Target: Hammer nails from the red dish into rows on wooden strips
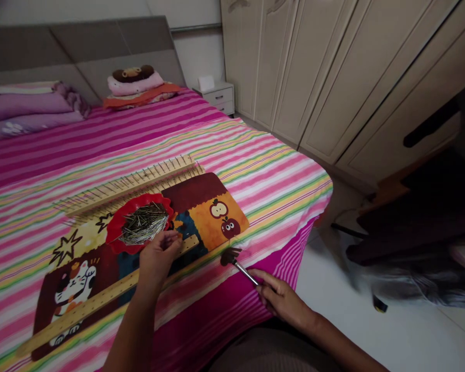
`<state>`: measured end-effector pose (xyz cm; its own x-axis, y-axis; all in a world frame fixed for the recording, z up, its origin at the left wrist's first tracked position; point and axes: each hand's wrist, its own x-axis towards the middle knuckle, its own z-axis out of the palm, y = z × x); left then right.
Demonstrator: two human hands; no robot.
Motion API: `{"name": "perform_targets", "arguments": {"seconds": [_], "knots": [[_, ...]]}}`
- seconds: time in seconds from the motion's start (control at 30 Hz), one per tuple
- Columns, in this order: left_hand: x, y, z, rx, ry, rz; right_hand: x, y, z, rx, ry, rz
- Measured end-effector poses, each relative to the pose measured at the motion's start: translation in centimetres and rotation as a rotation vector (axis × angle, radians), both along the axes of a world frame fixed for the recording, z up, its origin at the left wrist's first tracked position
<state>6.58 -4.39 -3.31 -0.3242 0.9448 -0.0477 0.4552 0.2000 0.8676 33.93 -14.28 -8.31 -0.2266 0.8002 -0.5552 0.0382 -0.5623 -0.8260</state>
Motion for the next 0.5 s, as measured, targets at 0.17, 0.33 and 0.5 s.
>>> {"name": "perform_targets", "arguments": {"seconds": [0.17,0.33,0.5], "knots": [[-0.04,-0.71,-0.60,0.029,0.095,0.010,0.00,-0.02,-0.02,0.013,0.001,0.005],[0.11,-0.82,-0.35,0.061,0.187,-0.016,-0.02,-0.07,-0.17,0.034,-0.021,0.003],[0.40,-0.59,-0.54,0.063,0.232,-0.035,-0.32,-0.34,0.63,0.114,-0.036,0.024]]}}
